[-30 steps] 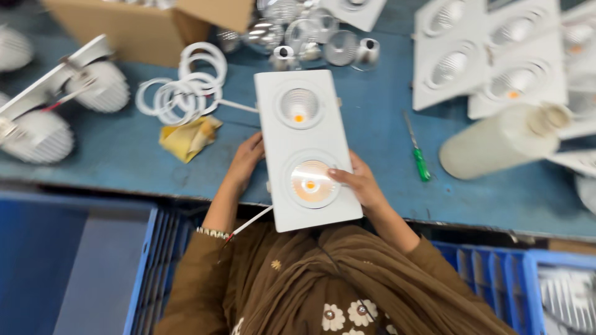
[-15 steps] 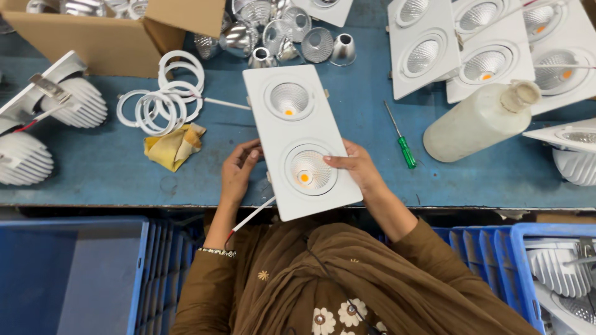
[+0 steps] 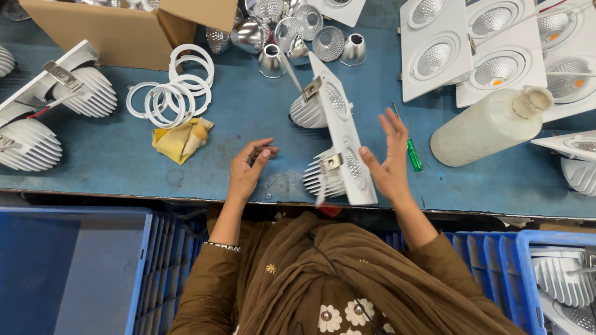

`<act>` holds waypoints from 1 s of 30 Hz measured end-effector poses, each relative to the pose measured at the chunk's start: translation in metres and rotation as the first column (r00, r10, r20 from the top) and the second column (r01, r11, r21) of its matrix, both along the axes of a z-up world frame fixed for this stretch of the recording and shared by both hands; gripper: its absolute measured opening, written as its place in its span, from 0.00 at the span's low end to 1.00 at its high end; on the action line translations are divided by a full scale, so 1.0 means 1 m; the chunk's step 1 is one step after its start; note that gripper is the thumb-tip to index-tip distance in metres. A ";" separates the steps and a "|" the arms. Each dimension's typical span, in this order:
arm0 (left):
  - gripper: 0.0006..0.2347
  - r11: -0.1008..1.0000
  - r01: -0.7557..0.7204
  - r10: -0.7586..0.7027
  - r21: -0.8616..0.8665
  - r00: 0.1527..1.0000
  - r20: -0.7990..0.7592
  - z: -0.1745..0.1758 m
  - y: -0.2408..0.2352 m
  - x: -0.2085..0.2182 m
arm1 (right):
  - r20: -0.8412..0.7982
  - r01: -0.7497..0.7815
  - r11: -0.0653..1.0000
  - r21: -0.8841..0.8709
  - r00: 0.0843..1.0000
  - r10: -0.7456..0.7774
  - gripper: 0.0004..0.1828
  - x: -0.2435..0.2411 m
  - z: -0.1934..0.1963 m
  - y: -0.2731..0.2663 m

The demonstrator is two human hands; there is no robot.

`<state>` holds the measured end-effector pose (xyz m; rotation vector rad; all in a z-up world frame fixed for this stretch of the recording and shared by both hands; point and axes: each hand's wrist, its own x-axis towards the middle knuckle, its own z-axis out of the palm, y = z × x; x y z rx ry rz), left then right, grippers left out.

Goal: The person cleans the interior of a dual recessed light fixture housing using a cloth and liquid from a squeeze bottle. They then install the LED modules, glass lenses, and white plastic rings into the housing.

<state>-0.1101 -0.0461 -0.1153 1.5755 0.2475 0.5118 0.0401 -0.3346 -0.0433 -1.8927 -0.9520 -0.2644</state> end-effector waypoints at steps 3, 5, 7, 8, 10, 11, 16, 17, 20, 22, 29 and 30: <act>0.16 0.997 -0.024 0.025 0.077 1.000 -0.016 0.002 -0.002 0.001 | 0.057 -0.018 0.997 -0.075 0.998 0.022 0.20 0.009 0.027 0.001; 0.15 0.991 -0.037 0.041 0.130 0.999 -0.025 0.002 -0.004 0.000 | 0.184 -0.006 0.988 -0.154 0.982 0.035 0.18 0.018 0.051 0.006; 0.14 0.985 -0.037 0.044 0.166 0.998 -0.039 0.003 -0.005 0.000 | 0.326 -0.101 0.957 -0.272 0.926 0.190 0.21 0.029 0.075 0.016; 0.14 0.983 -0.039 0.048 0.181 0.998 -0.042 0.003 -0.005 0.001 | 0.385 -0.133 0.932 -0.337 0.884 0.265 0.23 0.034 0.087 0.021; 0.12 0.976 -0.045 0.056 0.211 0.997 -0.047 0.003 -0.006 0.001 | 0.482 -0.177 0.842 -0.510 0.752 0.450 0.19 0.041 0.103 0.035; 0.12 0.978 -0.041 0.053 0.203 0.997 -0.050 0.003 -0.007 0.001 | 0.468 -0.171 0.780 -0.602 0.715 0.519 0.18 0.041 0.108 0.042; 0.11 0.967 -0.059 0.078 0.248 0.995 -0.066 0.004 -0.007 0.001 | 0.252 -0.128 0.442 -0.888 0.669 0.699 0.08 0.042 0.106 0.085; 0.11 0.965 -0.058 0.079 0.255 0.994 -0.072 0.004 -0.008 0.000 | 0.330 -0.027 0.429 -0.903 0.595 0.733 0.06 0.043 0.102 0.090; 0.10 0.967 -0.056 0.082 0.247 0.992 -0.095 0.005 -0.007 0.001 | 0.408 0.122 0.395 -0.911 0.411 0.815 0.06 0.055 0.099 0.098; 0.10 0.978 -0.054 0.080 0.201 0.989 -0.126 0.004 -0.005 0.002 | 0.320 -0.001 0.351 -0.937 0.402 0.858 0.05 0.064 0.102 0.098; 0.10 0.982 -0.041 0.053 0.184 0.997 -0.058 -0.015 0.003 -0.001 | 0.223 -0.205 0.416 -0.886 0.597 0.770 0.15 0.079 0.118 0.085; 0.11 0.980 -0.052 0.062 0.192 0.997 -0.048 -0.018 0.005 -0.001 | 0.220 -0.227 0.456 -0.861 0.641 0.735 0.18 0.078 0.116 0.084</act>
